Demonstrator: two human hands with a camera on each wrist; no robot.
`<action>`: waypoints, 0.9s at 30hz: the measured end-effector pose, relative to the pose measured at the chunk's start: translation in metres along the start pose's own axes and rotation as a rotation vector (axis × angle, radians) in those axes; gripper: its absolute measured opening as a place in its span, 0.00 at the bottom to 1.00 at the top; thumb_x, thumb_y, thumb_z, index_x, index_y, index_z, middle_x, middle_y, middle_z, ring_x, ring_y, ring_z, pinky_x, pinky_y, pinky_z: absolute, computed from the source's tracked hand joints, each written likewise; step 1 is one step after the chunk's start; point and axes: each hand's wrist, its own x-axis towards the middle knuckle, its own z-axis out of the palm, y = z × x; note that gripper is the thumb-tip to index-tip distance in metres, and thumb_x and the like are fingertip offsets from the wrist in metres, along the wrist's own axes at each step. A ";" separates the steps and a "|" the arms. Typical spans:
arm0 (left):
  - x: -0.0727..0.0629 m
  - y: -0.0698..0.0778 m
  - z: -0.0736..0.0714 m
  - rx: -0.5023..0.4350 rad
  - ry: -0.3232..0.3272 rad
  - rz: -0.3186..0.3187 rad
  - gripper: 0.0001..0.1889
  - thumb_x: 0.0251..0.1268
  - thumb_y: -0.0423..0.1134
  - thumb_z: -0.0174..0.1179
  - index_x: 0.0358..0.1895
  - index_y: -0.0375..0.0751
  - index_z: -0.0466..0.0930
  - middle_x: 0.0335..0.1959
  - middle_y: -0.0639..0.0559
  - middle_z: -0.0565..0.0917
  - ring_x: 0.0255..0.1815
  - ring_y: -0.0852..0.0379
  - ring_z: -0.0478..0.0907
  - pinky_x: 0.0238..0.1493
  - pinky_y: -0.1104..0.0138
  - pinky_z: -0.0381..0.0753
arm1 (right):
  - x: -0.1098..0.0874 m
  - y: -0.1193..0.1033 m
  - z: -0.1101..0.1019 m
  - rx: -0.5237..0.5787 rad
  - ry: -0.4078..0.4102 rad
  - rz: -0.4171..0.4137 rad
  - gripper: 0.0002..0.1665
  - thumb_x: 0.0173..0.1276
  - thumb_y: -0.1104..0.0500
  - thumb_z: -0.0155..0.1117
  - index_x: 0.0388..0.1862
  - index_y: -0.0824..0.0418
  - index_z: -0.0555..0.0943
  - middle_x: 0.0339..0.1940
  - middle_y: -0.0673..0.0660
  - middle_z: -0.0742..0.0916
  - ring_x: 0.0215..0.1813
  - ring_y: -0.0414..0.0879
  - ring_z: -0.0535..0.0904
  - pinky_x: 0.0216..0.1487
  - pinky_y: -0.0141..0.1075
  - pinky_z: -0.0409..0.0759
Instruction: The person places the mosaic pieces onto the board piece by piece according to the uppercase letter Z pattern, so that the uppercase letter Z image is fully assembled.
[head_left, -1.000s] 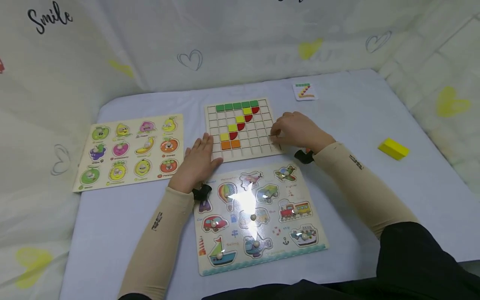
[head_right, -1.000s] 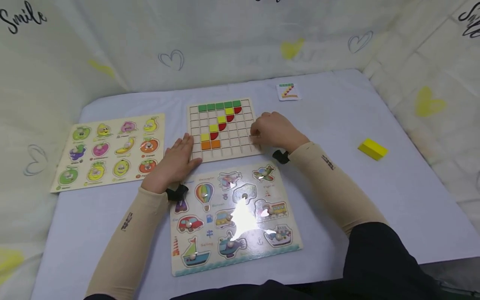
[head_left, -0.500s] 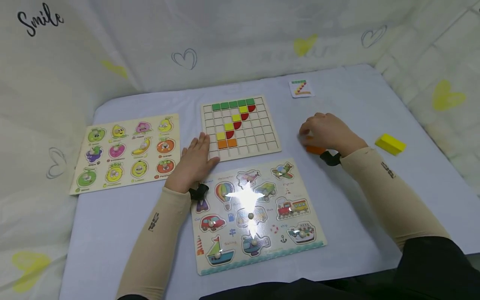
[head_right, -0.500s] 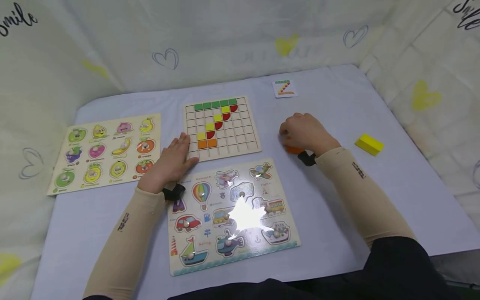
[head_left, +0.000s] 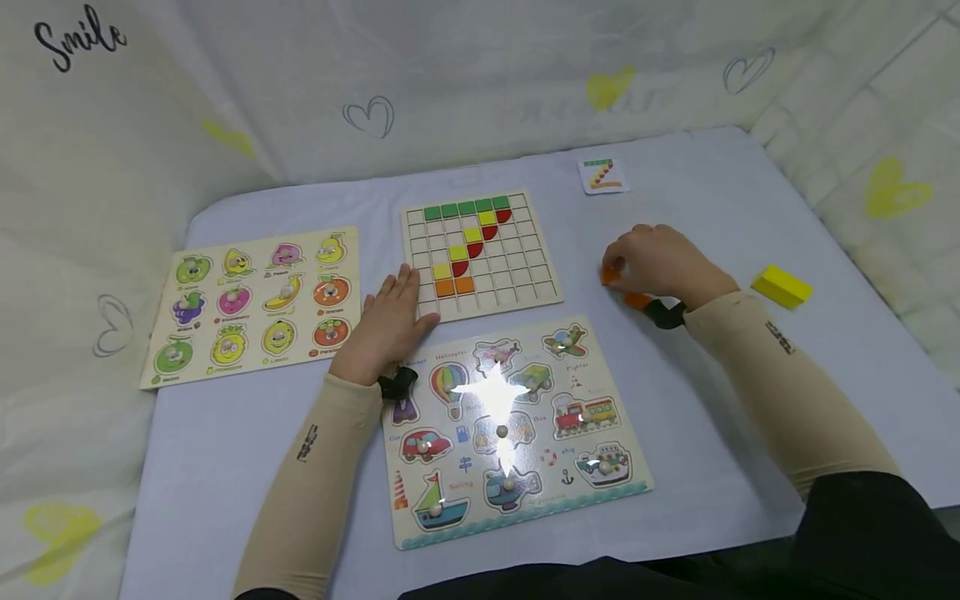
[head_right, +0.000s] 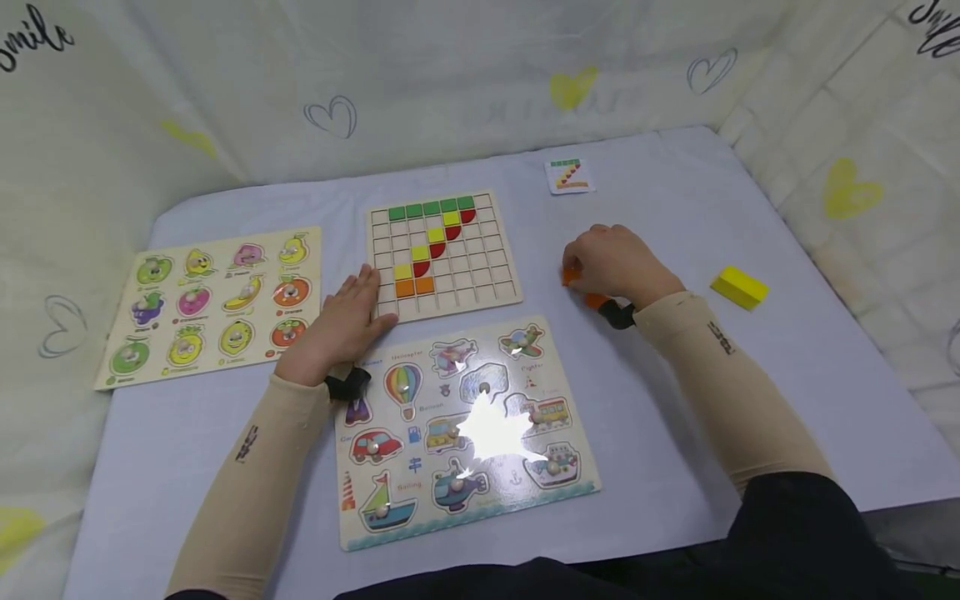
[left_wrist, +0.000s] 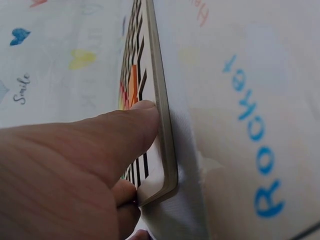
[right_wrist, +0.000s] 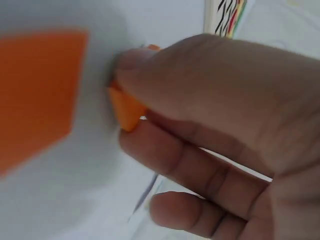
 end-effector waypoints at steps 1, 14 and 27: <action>0.000 0.000 0.000 0.000 0.002 0.001 0.46 0.80 0.56 0.53 0.86 0.37 0.38 0.88 0.44 0.37 0.89 0.39 0.36 0.85 0.37 0.42 | 0.003 -0.003 0.000 0.006 0.016 -0.021 0.13 0.62 0.58 0.75 0.45 0.59 0.91 0.46 0.58 0.93 0.49 0.56 0.83 0.55 0.54 0.80; 0.001 -0.001 0.003 0.000 0.007 0.005 0.46 0.80 0.56 0.53 0.86 0.38 0.38 0.88 0.44 0.37 0.89 0.39 0.37 0.85 0.37 0.41 | 0.056 -0.065 0.009 0.030 0.077 -0.213 0.14 0.62 0.56 0.77 0.46 0.59 0.91 0.45 0.56 0.92 0.48 0.54 0.82 0.57 0.51 0.79; 0.001 -0.002 0.003 0.019 0.020 0.003 0.46 0.80 0.57 0.53 0.86 0.39 0.38 0.88 0.44 0.38 0.89 0.40 0.38 0.85 0.37 0.43 | 0.091 -0.115 0.010 0.010 0.029 -0.346 0.12 0.67 0.52 0.76 0.48 0.53 0.92 0.47 0.51 0.93 0.55 0.53 0.83 0.68 0.50 0.77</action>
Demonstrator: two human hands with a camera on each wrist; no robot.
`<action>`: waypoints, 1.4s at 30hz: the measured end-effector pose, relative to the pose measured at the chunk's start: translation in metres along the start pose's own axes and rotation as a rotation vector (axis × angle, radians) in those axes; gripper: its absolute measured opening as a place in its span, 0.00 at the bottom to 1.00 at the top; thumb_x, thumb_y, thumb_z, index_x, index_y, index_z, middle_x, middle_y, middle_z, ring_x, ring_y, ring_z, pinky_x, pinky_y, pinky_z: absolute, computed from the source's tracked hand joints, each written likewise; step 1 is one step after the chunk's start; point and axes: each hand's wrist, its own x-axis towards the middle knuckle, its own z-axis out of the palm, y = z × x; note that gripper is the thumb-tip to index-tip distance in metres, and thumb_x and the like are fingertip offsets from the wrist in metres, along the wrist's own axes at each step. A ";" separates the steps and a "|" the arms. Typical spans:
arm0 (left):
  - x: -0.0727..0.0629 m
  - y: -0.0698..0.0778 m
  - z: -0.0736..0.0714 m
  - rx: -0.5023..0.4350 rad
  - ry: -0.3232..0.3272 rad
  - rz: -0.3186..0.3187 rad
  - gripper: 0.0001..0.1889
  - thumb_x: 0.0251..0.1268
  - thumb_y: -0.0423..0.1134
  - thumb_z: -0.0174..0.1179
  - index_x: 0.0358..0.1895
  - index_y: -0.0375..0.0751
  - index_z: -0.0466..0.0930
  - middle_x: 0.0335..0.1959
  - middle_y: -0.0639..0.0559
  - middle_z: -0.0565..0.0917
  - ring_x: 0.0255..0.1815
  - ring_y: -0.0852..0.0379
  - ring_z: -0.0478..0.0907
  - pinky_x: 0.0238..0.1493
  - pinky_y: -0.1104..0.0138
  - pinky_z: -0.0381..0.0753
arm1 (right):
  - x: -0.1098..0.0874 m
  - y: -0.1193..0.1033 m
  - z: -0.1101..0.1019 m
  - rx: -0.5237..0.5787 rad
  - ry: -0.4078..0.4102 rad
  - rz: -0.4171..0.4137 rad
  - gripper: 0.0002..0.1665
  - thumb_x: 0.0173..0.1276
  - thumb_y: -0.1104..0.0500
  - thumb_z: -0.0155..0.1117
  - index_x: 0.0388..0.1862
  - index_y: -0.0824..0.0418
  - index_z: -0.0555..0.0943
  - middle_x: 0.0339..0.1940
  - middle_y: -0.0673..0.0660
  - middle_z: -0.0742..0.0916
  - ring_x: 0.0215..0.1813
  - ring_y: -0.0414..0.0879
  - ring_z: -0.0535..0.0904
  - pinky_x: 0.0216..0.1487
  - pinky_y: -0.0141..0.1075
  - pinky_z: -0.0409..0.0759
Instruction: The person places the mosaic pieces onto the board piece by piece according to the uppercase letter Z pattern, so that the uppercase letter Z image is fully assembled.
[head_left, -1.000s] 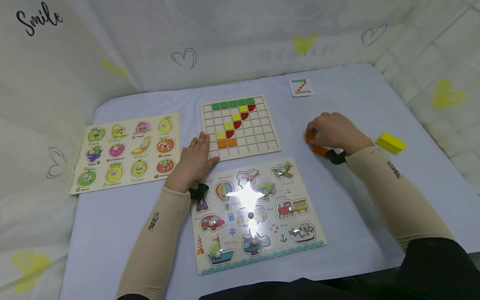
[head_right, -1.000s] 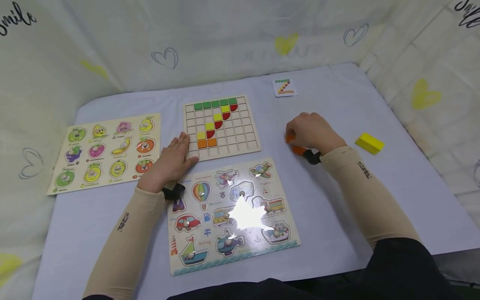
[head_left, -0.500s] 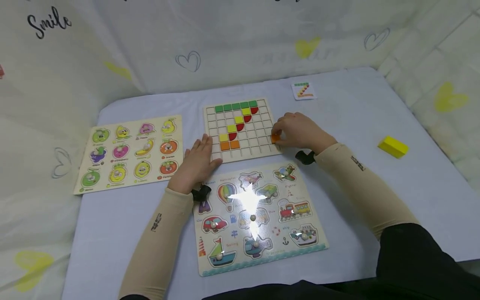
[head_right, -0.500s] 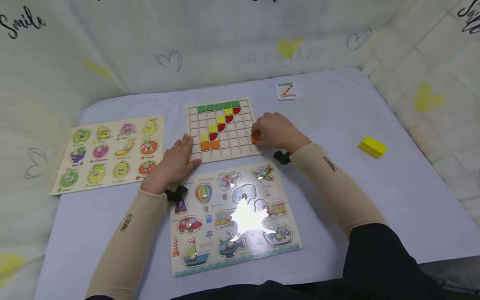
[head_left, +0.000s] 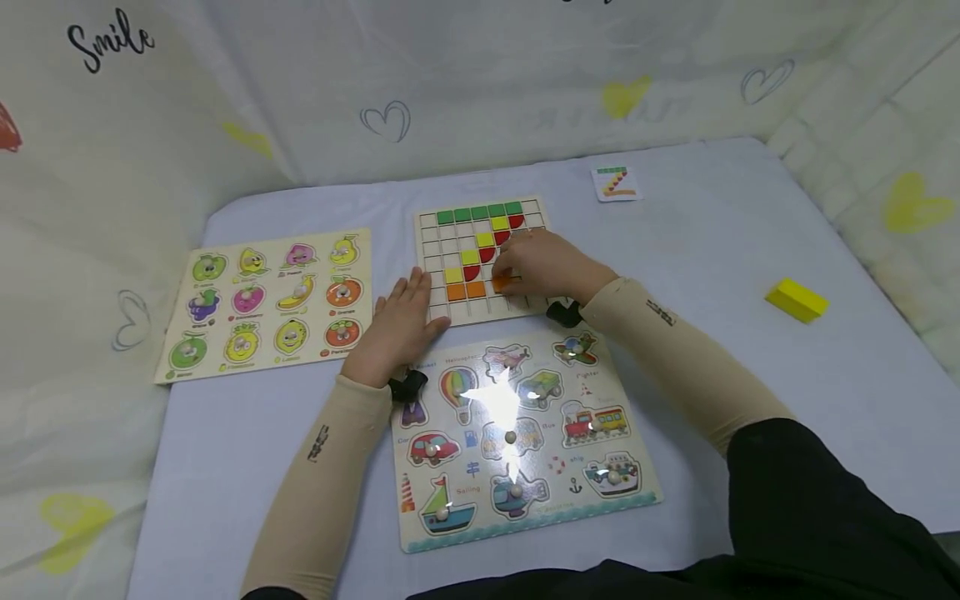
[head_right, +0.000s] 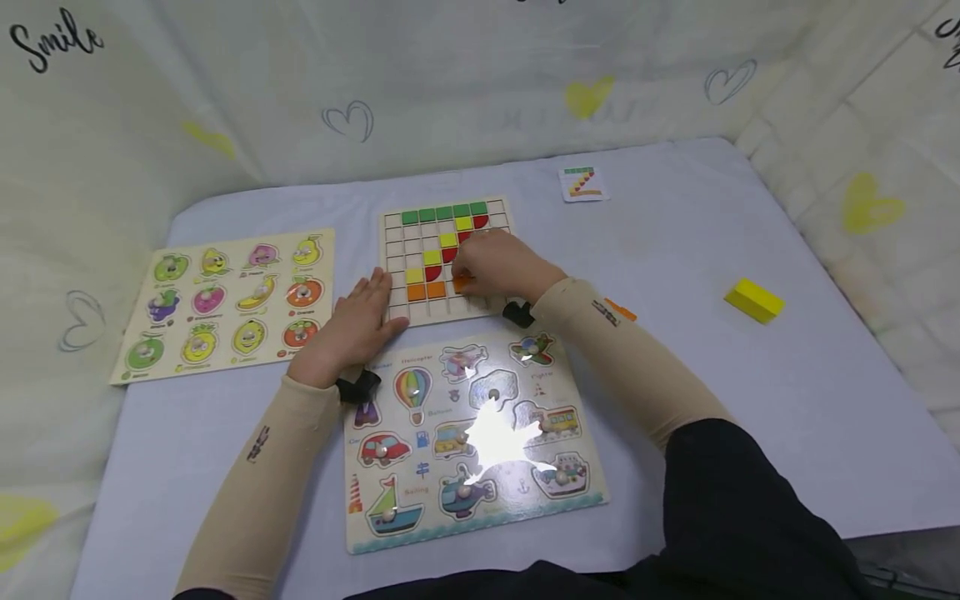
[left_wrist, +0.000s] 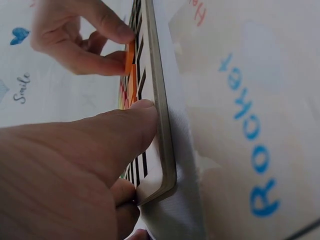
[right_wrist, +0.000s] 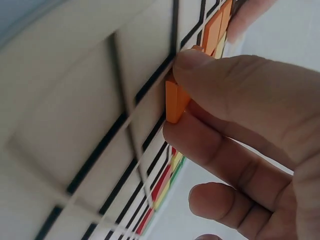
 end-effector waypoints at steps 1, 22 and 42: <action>0.000 0.000 0.000 0.000 0.000 -0.001 0.46 0.80 0.57 0.53 0.86 0.39 0.38 0.88 0.44 0.38 0.89 0.40 0.38 0.85 0.37 0.43 | 0.002 -0.002 0.000 0.004 -0.003 -0.001 0.12 0.67 0.52 0.76 0.48 0.53 0.92 0.47 0.51 0.93 0.56 0.53 0.83 0.68 0.50 0.77; 0.000 0.001 0.000 0.008 -0.012 -0.006 0.46 0.80 0.57 0.52 0.86 0.38 0.37 0.88 0.45 0.38 0.89 0.41 0.37 0.85 0.38 0.42 | -0.011 0.006 -0.001 0.096 -0.018 0.078 0.15 0.68 0.51 0.75 0.50 0.54 0.92 0.47 0.51 0.93 0.54 0.51 0.82 0.68 0.48 0.77; -0.002 0.001 -0.003 -0.005 -0.028 -0.004 0.46 0.81 0.56 0.51 0.86 0.38 0.36 0.88 0.45 0.35 0.89 0.40 0.35 0.85 0.38 0.40 | -0.114 0.063 -0.002 0.114 -0.015 0.272 0.19 0.59 0.51 0.82 0.47 0.58 0.91 0.48 0.55 0.92 0.55 0.53 0.84 0.64 0.52 0.79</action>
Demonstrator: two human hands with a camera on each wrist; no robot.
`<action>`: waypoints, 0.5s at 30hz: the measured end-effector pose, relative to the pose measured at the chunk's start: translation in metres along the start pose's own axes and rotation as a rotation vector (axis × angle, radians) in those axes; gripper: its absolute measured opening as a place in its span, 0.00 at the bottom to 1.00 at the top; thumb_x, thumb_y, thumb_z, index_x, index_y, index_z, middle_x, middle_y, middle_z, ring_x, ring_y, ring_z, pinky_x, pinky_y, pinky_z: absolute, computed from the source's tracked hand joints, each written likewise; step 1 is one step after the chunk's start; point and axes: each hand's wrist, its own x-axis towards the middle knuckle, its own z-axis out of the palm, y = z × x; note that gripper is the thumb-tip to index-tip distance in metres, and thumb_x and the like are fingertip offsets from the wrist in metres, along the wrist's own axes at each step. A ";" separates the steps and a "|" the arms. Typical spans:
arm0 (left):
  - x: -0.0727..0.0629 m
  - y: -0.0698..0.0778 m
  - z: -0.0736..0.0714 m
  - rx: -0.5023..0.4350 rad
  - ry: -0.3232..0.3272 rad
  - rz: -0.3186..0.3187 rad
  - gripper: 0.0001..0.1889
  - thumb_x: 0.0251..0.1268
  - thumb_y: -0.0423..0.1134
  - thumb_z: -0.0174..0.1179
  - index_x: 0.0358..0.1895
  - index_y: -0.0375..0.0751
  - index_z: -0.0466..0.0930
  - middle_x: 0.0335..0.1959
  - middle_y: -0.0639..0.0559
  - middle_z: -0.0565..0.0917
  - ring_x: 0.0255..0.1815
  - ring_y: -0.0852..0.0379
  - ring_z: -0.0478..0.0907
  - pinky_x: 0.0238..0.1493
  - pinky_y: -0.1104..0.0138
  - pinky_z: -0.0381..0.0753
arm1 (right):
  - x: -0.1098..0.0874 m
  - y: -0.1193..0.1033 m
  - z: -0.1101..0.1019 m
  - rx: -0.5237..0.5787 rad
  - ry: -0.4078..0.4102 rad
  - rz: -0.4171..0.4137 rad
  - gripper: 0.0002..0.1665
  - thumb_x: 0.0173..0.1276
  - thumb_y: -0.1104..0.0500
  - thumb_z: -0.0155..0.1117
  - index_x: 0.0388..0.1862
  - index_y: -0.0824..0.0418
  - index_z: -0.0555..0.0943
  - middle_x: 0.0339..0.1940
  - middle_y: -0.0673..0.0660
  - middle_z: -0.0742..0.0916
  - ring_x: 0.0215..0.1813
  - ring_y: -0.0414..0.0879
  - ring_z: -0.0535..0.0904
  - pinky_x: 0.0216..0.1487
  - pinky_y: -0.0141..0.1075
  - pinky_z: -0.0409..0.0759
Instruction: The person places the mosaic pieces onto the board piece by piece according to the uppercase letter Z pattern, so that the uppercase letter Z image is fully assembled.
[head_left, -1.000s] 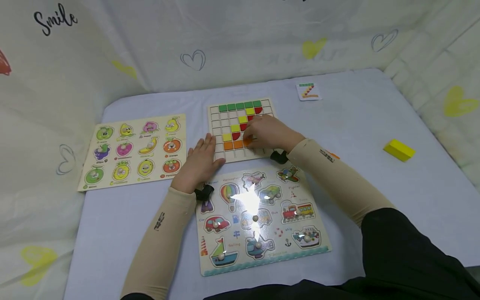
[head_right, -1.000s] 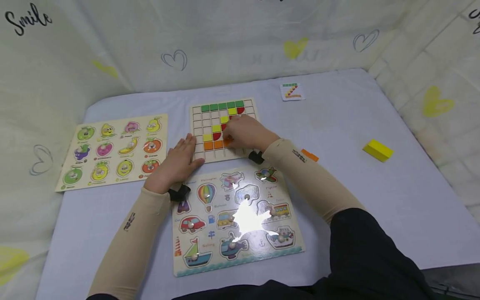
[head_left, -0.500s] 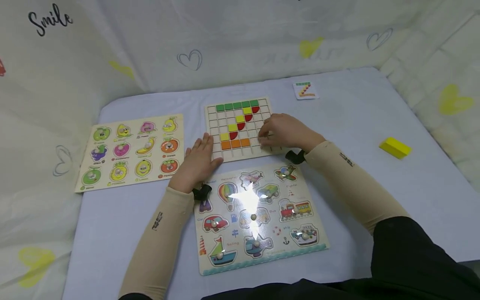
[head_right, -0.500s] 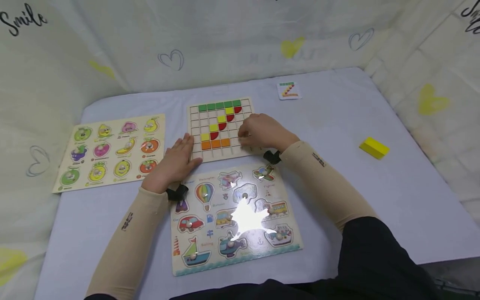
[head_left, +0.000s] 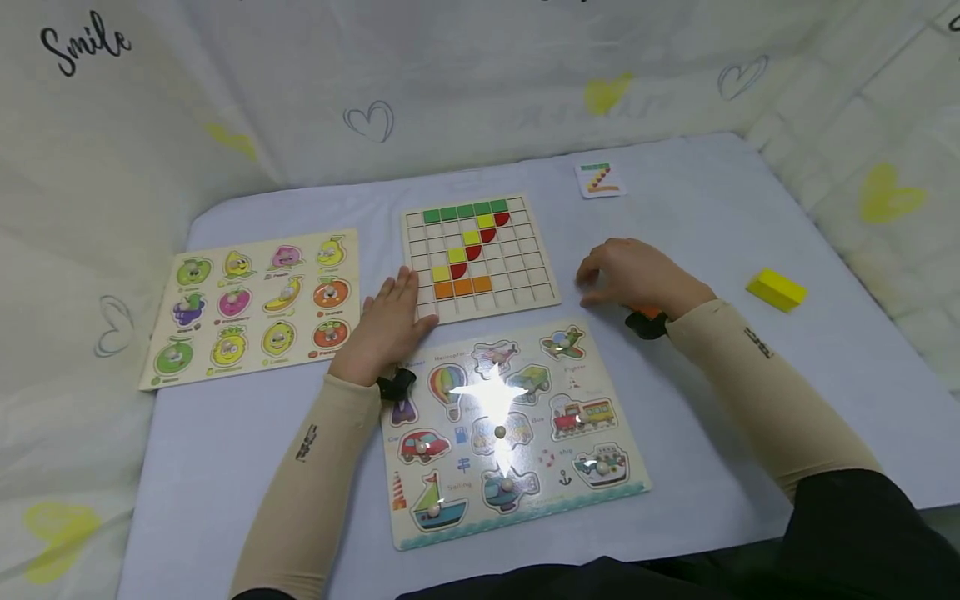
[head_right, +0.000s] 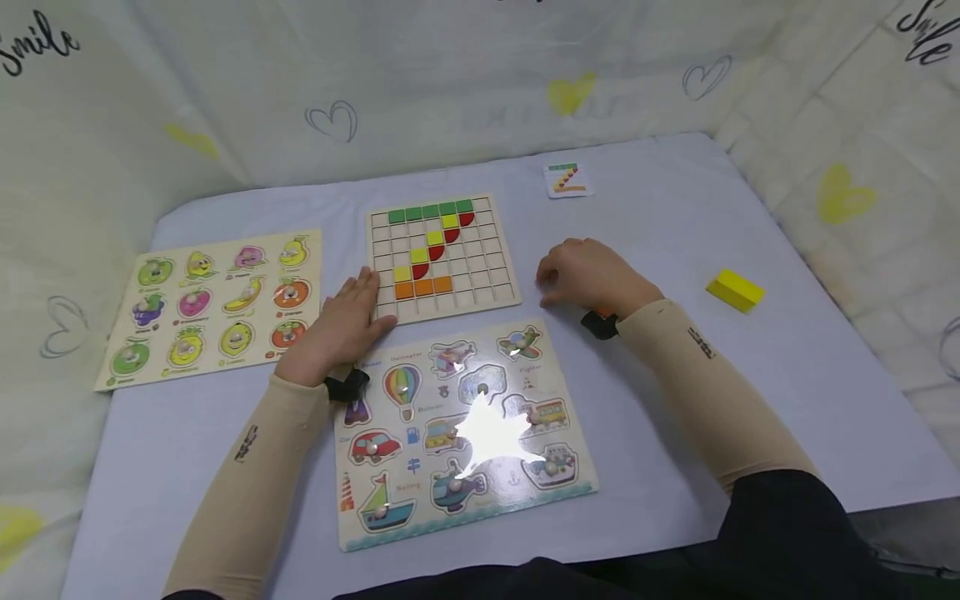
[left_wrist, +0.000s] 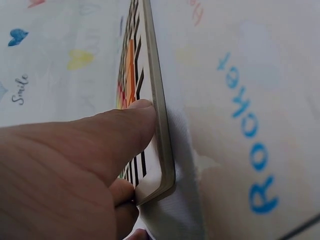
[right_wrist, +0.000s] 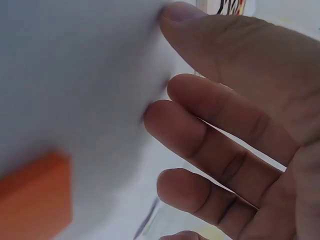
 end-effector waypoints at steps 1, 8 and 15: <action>0.000 0.000 0.000 0.000 0.000 0.000 0.46 0.81 0.56 0.51 0.86 0.38 0.36 0.88 0.45 0.36 0.89 0.40 0.35 0.85 0.38 0.40 | -0.004 0.002 -0.001 0.000 -0.001 0.007 0.19 0.58 0.52 0.82 0.46 0.58 0.91 0.49 0.56 0.92 0.56 0.54 0.84 0.64 0.52 0.79; 0.002 -0.002 0.002 0.002 -0.004 0.003 0.45 0.81 0.56 0.50 0.86 0.38 0.35 0.88 0.44 0.35 0.89 0.40 0.34 0.85 0.37 0.39 | -0.029 0.018 -0.006 -0.010 -0.018 0.087 0.19 0.58 0.51 0.82 0.45 0.59 0.91 0.49 0.57 0.91 0.55 0.56 0.83 0.63 0.55 0.80; 0.001 0.000 0.000 0.003 -0.006 -0.001 0.46 0.81 0.55 0.51 0.85 0.38 0.35 0.88 0.44 0.36 0.89 0.40 0.34 0.85 0.38 0.40 | -0.046 0.032 -0.006 0.016 0.003 0.144 0.15 0.59 0.49 0.81 0.41 0.54 0.91 0.43 0.54 0.91 0.49 0.52 0.82 0.57 0.52 0.81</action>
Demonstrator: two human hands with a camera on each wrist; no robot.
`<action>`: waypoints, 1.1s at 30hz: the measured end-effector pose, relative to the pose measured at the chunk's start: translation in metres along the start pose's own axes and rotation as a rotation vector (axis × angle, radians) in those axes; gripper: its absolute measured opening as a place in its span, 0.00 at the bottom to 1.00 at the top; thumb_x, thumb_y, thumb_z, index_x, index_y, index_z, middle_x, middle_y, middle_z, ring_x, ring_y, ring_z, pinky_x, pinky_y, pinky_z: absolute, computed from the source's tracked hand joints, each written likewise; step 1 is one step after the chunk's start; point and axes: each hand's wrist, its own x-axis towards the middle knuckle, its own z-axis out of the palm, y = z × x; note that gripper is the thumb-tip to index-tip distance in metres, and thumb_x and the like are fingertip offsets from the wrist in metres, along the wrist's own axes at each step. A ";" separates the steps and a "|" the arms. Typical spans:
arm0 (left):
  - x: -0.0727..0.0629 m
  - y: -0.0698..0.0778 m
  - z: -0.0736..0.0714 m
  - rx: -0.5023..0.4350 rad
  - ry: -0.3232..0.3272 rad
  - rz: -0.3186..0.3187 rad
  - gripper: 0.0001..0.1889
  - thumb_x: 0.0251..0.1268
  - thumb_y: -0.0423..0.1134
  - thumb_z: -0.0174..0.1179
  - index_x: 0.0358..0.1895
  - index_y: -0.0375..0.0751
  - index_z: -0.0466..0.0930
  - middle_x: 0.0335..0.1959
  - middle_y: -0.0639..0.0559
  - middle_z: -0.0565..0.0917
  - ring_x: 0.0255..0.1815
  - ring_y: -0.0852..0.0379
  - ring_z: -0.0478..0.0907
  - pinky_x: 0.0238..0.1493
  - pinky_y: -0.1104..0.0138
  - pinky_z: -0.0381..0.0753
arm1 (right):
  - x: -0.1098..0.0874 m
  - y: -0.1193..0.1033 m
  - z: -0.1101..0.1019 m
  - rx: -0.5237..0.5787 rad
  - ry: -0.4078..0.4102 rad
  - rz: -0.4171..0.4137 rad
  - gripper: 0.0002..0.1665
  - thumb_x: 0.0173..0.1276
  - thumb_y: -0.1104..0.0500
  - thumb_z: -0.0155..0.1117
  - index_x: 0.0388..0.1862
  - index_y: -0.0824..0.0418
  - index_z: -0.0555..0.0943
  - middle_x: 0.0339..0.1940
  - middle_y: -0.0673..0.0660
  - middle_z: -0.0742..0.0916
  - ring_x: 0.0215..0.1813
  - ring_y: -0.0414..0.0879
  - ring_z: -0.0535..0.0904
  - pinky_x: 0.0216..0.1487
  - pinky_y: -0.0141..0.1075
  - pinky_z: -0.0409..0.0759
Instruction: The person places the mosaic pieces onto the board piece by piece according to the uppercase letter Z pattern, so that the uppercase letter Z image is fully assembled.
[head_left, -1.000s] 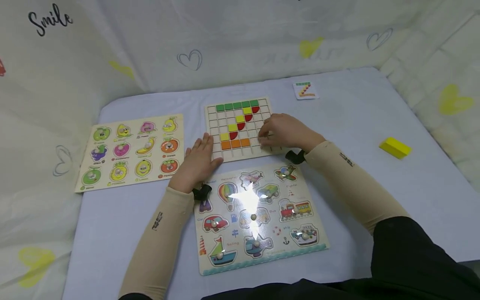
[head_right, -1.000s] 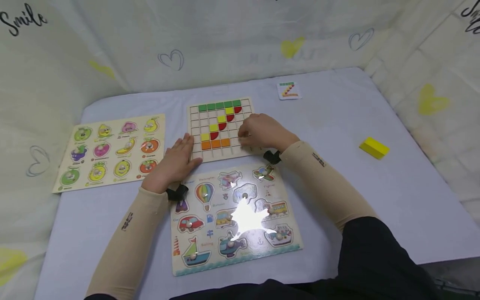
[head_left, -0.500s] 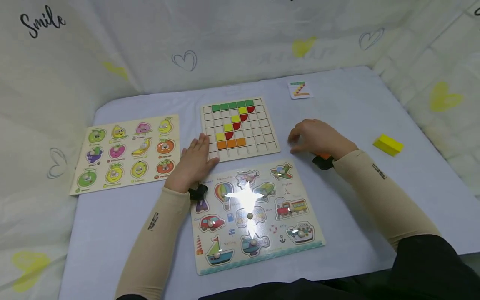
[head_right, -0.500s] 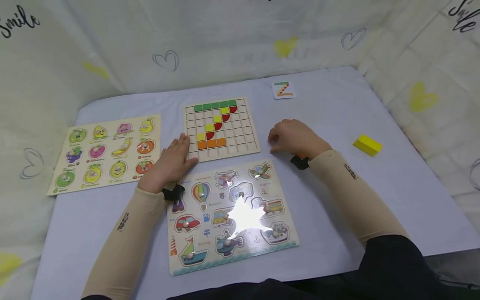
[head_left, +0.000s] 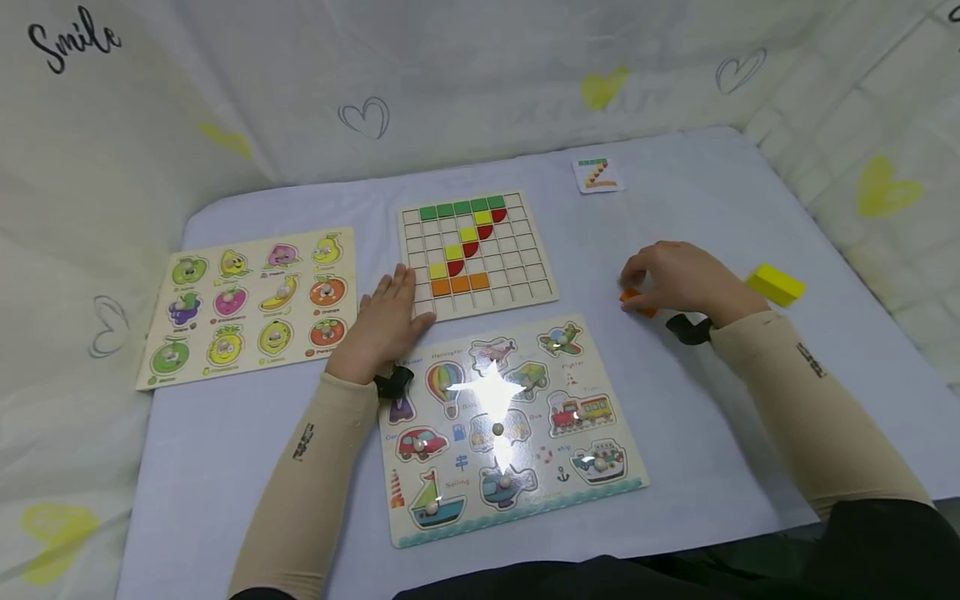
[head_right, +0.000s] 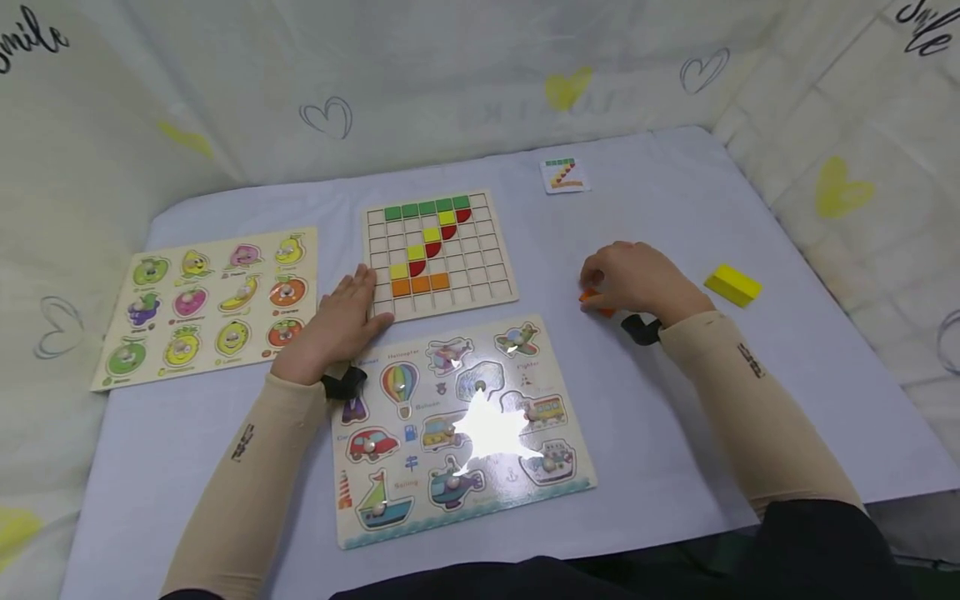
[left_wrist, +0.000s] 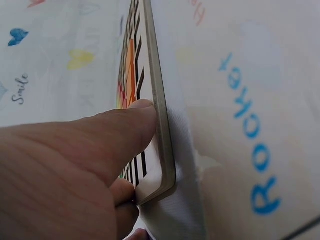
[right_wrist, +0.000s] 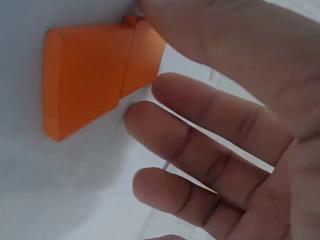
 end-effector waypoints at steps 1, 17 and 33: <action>0.000 0.000 0.000 -0.001 0.000 -0.002 0.46 0.81 0.55 0.51 0.86 0.38 0.35 0.88 0.45 0.36 0.89 0.40 0.34 0.85 0.38 0.40 | -0.001 0.001 0.000 0.000 -0.002 0.012 0.14 0.59 0.49 0.81 0.41 0.54 0.91 0.43 0.54 0.91 0.49 0.51 0.82 0.56 0.52 0.80; -0.001 0.000 -0.001 -0.013 0.008 0.003 0.46 0.80 0.56 0.52 0.86 0.38 0.36 0.88 0.45 0.36 0.89 0.40 0.35 0.85 0.38 0.40 | 0.012 -0.005 0.001 -0.020 0.034 -0.044 0.10 0.60 0.56 0.79 0.39 0.57 0.91 0.39 0.54 0.92 0.46 0.52 0.82 0.55 0.51 0.81; 0.000 0.000 0.002 0.000 0.020 0.002 0.46 0.80 0.56 0.52 0.86 0.38 0.37 0.88 0.44 0.37 0.89 0.40 0.36 0.85 0.38 0.41 | 0.077 -0.066 0.011 -0.044 0.077 -0.269 0.14 0.62 0.53 0.76 0.44 0.58 0.91 0.41 0.54 0.92 0.46 0.51 0.83 0.59 0.50 0.80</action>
